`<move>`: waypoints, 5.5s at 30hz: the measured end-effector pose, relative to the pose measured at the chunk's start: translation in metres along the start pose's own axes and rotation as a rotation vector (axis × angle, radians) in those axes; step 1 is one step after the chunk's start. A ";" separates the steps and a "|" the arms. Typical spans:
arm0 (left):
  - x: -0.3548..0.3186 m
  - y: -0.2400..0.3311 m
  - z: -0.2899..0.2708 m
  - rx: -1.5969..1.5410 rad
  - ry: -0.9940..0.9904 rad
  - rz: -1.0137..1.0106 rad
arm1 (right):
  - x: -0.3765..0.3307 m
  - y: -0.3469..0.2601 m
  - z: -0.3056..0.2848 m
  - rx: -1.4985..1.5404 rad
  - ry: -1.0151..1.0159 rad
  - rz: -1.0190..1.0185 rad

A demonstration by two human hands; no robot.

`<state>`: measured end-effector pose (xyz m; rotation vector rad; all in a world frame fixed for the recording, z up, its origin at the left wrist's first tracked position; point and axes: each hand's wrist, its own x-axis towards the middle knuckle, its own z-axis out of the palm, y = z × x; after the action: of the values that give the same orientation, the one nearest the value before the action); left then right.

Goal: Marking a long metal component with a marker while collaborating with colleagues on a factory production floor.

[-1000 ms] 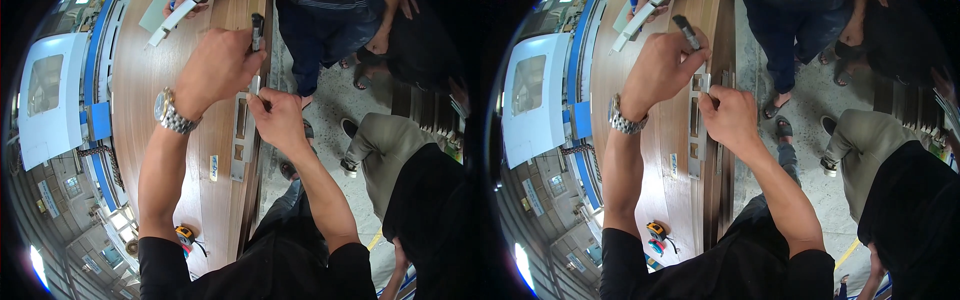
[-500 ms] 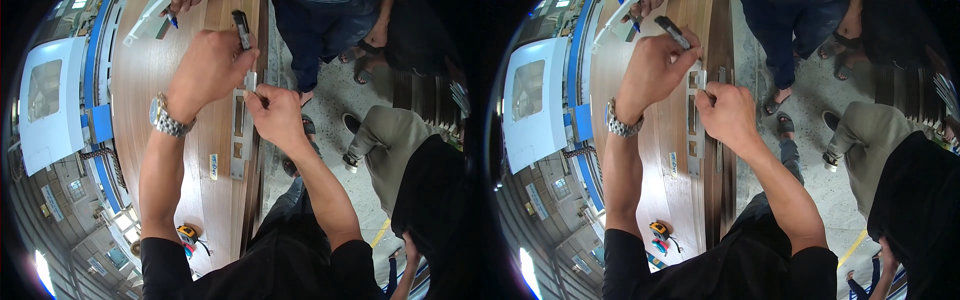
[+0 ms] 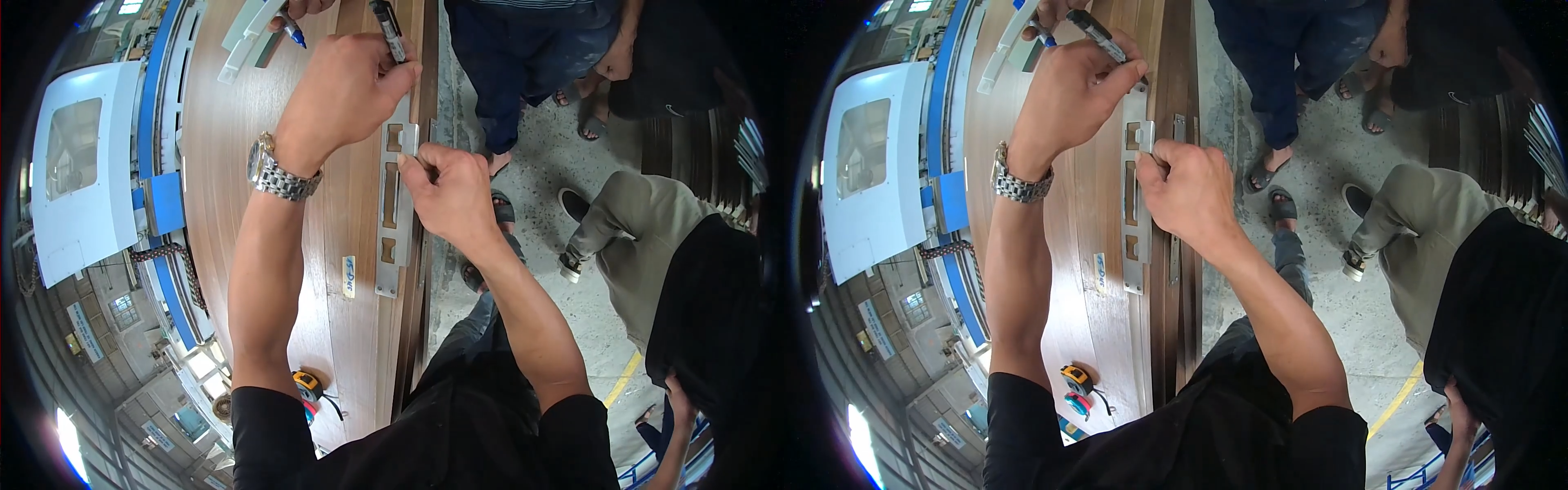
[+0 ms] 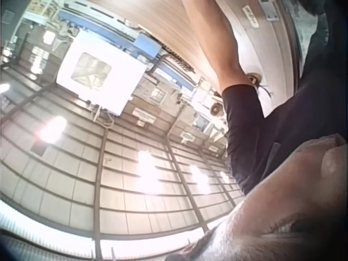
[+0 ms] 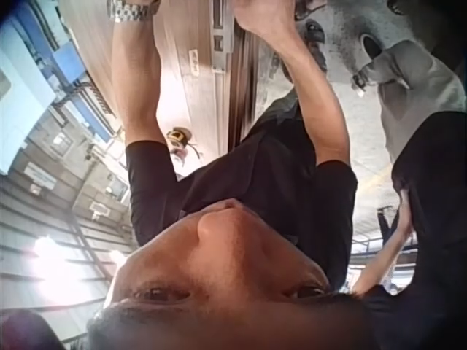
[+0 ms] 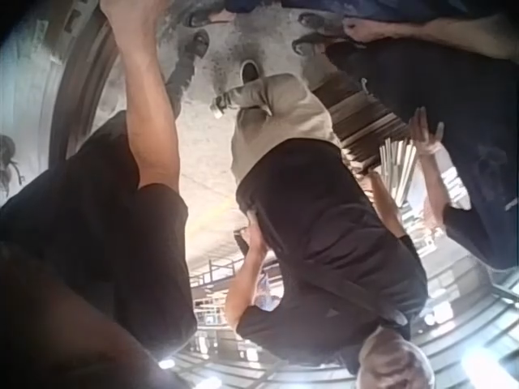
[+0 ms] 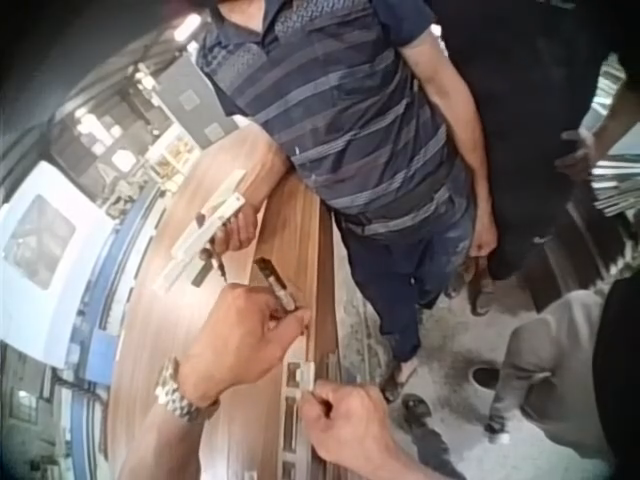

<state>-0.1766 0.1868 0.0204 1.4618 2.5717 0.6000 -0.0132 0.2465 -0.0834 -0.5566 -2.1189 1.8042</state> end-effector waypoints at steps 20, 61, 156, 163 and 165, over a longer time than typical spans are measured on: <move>0.003 -0.008 -0.004 -0.069 -0.026 -0.127 | 0.000 -0.001 -0.002 0.001 -0.018 0.017; -0.015 -0.039 -0.007 -0.333 0.012 -0.202 | 0.000 -0.003 -0.001 0.034 -0.036 0.075; -0.284 0.100 0.042 -0.408 0.386 -0.466 | 0.001 0.001 0.004 -0.150 0.052 0.033; -0.284 0.100 0.045 -0.326 0.386 -0.411 | 0.000 -0.001 0.003 -0.134 0.043 0.072; -0.285 0.099 0.045 -0.315 0.387 -0.394 | 0.000 0.001 0.003 -0.154 0.064 -0.022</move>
<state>0.0653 0.0026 -0.0067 0.7724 2.7549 1.2490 -0.0149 0.2438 -0.0845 -0.6169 -2.2232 1.5990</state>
